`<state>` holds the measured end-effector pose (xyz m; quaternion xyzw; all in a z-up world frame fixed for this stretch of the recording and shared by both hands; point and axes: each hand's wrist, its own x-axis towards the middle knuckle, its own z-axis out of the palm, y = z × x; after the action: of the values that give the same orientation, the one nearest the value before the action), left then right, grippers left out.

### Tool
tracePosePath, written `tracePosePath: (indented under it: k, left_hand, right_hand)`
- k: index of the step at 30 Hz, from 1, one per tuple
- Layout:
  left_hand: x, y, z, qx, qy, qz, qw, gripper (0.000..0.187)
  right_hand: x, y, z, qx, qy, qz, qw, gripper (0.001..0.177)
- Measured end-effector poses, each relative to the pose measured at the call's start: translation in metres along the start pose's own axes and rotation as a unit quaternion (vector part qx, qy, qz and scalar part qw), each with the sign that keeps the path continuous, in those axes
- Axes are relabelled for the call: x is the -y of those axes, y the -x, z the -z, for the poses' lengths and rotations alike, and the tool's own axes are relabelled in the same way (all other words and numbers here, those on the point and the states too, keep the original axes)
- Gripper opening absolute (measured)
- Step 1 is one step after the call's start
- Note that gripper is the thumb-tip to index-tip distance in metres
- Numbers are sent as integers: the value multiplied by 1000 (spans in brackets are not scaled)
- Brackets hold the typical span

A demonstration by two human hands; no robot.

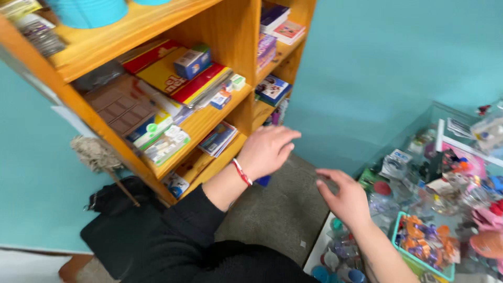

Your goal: The person picks up containers of pens and markers from a shelf and places them on a glass counter. They then sort individual pens and highlighters into the different containers.

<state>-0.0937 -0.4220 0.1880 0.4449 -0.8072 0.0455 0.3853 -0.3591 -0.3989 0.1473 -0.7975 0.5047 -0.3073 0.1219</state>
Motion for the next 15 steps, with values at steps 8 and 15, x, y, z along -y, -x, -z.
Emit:
tracePosePath:
  k: [8, 15]
  left_hand:
    - [20, -25, 162, -264, -249, 76, 929, 35]
    - [14, -52, 259, -285, -517, 237, 771, 61]
  right_hand:
    - [159, -180, -20, -45, -98, 310, 945, 30]
    - [294, -258, -4, -149, -169, 439, 870, 40]
